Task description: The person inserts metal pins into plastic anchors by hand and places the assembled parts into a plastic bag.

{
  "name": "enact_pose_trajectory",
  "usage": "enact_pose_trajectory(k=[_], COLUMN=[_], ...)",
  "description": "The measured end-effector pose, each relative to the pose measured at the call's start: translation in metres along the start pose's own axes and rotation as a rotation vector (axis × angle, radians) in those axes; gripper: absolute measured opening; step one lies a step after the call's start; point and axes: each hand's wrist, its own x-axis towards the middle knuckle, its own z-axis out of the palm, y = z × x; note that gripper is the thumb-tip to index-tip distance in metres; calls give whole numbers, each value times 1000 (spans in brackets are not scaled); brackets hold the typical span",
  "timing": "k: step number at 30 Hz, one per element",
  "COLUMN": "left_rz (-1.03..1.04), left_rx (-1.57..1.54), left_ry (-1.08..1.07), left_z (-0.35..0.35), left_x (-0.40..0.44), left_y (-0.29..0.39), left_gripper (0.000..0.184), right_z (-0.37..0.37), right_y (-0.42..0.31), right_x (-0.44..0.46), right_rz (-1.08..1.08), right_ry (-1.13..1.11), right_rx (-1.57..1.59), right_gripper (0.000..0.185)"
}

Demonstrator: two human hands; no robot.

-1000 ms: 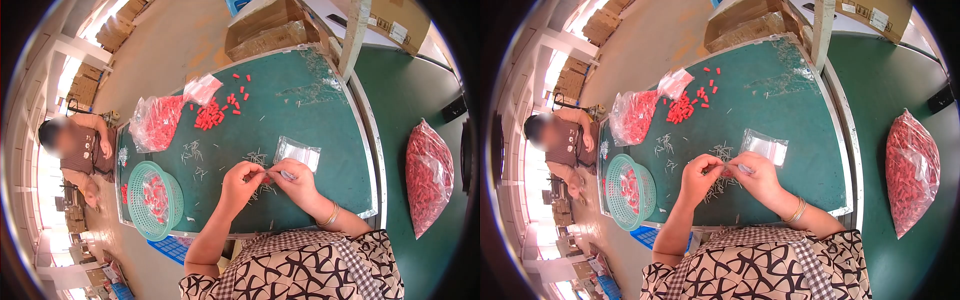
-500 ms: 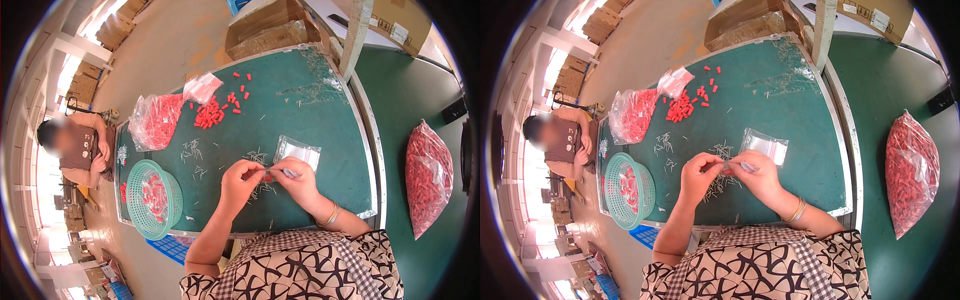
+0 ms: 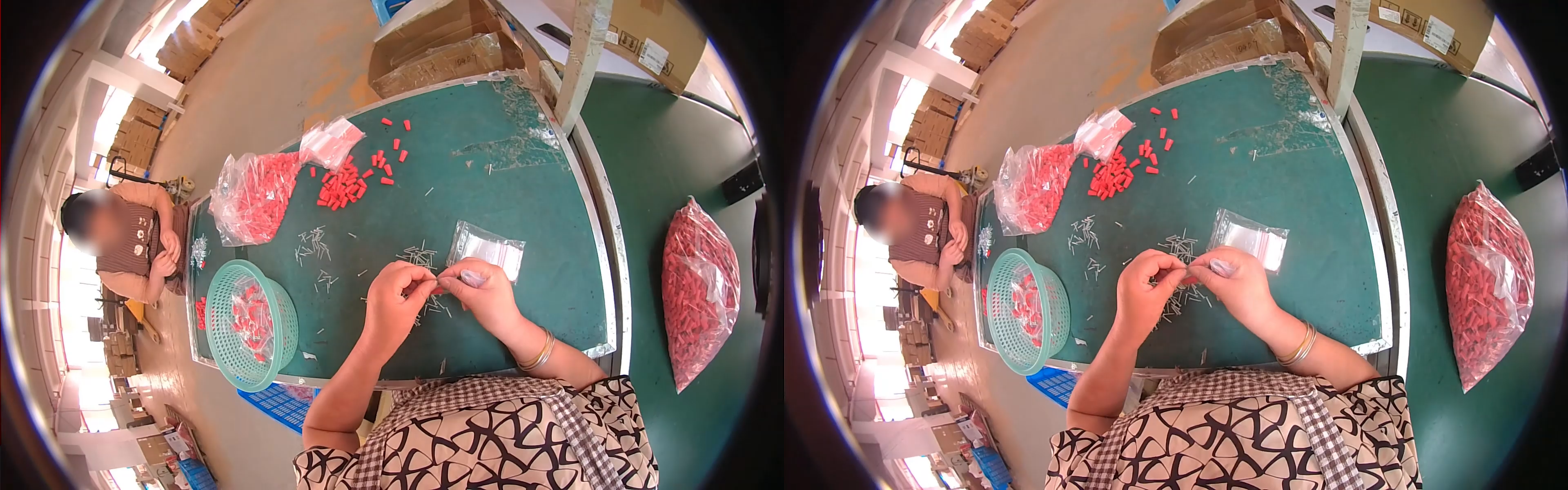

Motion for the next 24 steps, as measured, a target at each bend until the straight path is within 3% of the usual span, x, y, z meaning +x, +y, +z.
enact_pose_trajectory(k=[4,10,19,24], left_rz=[0,-43,-79,-3], left_rx=[-49,-84,-142,77], left_ry=[14,-21,20,130], left_z=[1,-2,-8,-29], left_x=[-1,-1,-11,-27], left_y=[1,-8,-15,-7], left_gripper=[6,5,7,7], right_z=[-2,-1,-1,-1], right_y=[-6,5,6,10], right_x=[0,1,1,0], right_rz=[97,-73,-91,72], right_ry=[-45,-29,-40,-158], right_rx=[23,37,-9,116], right_gripper=[7,5,5,11])
